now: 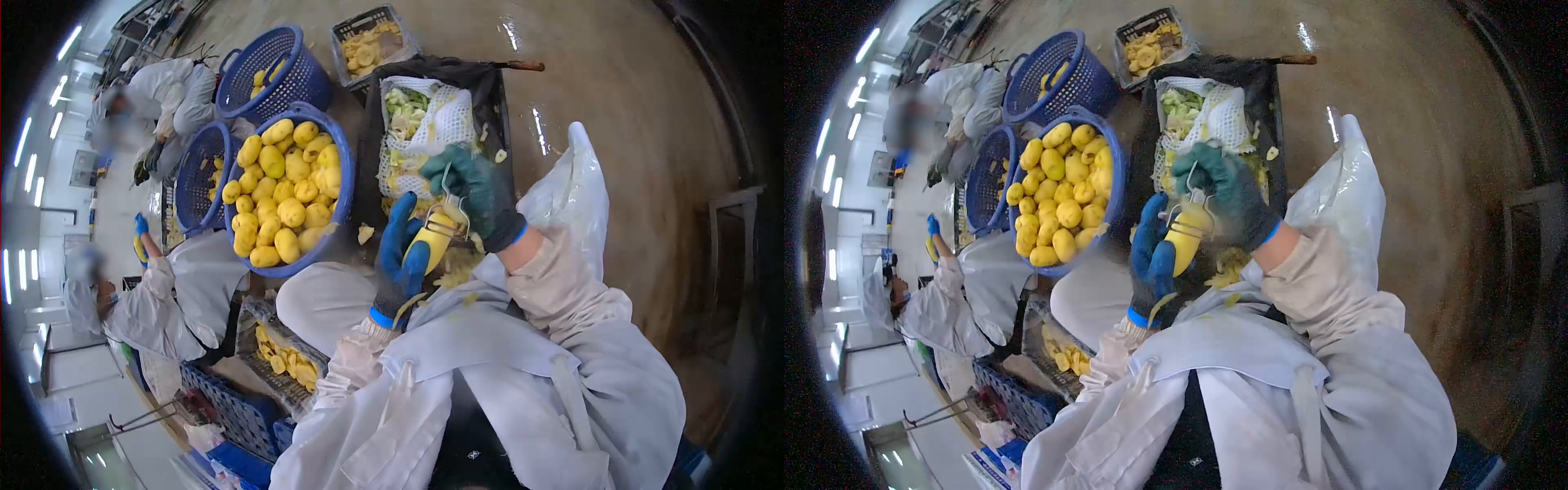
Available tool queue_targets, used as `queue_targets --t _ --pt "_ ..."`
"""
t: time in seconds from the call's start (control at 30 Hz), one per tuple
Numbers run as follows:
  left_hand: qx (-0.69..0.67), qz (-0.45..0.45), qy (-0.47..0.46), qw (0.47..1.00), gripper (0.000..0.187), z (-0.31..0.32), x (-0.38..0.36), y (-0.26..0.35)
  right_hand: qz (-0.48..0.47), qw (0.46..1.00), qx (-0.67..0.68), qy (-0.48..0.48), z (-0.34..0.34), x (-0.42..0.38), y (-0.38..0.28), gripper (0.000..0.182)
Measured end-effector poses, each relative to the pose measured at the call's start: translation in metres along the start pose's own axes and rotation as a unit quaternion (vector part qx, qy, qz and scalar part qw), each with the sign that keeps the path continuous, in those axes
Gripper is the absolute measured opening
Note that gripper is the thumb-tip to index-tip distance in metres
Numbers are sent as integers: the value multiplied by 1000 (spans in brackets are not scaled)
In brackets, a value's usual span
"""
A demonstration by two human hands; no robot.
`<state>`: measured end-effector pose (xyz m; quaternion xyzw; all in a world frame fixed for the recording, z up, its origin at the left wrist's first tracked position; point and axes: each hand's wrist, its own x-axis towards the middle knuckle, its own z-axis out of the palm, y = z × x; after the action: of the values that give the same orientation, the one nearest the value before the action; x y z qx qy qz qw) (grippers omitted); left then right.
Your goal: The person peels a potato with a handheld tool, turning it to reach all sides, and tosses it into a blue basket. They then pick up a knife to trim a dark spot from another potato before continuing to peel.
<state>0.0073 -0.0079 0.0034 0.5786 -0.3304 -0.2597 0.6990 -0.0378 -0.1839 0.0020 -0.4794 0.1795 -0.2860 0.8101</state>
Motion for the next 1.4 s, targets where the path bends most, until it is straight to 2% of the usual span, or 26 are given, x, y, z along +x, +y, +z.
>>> queue_targets --t 0.07,0.1,0.2,0.37,0.4,0.43,0.47,0.5,0.6,0.67,0.73,0.77,0.87,0.9,0.97,1.0,1.03,1.1,1.13,1.17,1.2,1.23,1.27,1.3,1.33,1.4 --pt "27 8 -15 1000 77 -1 -1 8 160 982 97 39 -4 6 11 29" --pt "36 29 -10 999 77 -2 -3 9 86 990 99 50 -6 13 16 29" --pt "62 52 -14 997 77 -8 -4 13 94 970 223 -27 11 -5 -4 29" --pt "33 33 9 999 80 -5 -2 18 49 994 97 -2 2 5 12 32" --pt "27 23 12 999 80 -4 -2 22 73 986 152 -13 10 1 4 31" --pt "65 77 21 995 79 2 -1 25 103 973 207 -22 18 -8 -4 31" --pt "61 51 35 996 79 7 -3 28 131 957 257 -35 23 -14 -10 31" --pt "57 34 50 997 80 11 -1 31 126 969 210 -14 17 -6 1 30" --pt "31 2 66 997 81 -1 2 25 -36 978 203 -24 -23 30 31 31" --pt "6 -16 85 996 81 0 -3 23 34 988 151 8 -5 4 4 34" --pt "76 -17 46 996 69 6 -4 29 35 986 161 -19 32 -16 -19 36" --pt "112 -12 21 993 65 9 1 35 72 994 68 -46 25 -10 -14 38" --pt "73 -13 60 995 52 15 1 26 -27 992 103 72 -12 26 14 40" --pt "151 39 87 984 49 24 1 27 -54 991 107 59 -12 27 13 39" --pt "2 -54 74 996 56 22 -8 20 -63 995 72 -37 14 -5 0 38" --pt "-224 -179 30 958 57 7 -7 9 -75 992 52 -88 25 -14 -12 38" --pt "-431 -292 -18 854 59 -4 -8 0 -109 989 -21 -103 18 -6 -6 34" --pt "-419 -309 26 853 61 4 -11 14 -174 970 -167 8 -30 22 21 36" --pt "-486 -311 -13 817 58 0 -7 12 -208 947 -238 60 -42 34 27 38" --pt "-545 -317 -53 774 65 -4 -2 11 -100 994 -21 42 -27 24 11 35" --pt "-295 -182 -27 938 68 -6 -8 0 -111 993 -32 -16 -9 5 9 33" --pt "-11 -34 -3 999 71 -5 -17 -12 -120 989 -43 -71 10 -15 10 32" --pt "274 128 17 953 75 0 -15 -19 -140 980 -57 -129 21 -23 5 31" --pt "130 14 8 991 76 11 -10 -1 -38 992 -43 -114 26 -27 -1 33" --pt "-19 -98 33 994 76 22 -6 16 -108 981 -150 -61 11 -16 10 33" --pt "92 -16 22 995 66 14 -7 11 -242 904 -351 43 -41 22 38 32"
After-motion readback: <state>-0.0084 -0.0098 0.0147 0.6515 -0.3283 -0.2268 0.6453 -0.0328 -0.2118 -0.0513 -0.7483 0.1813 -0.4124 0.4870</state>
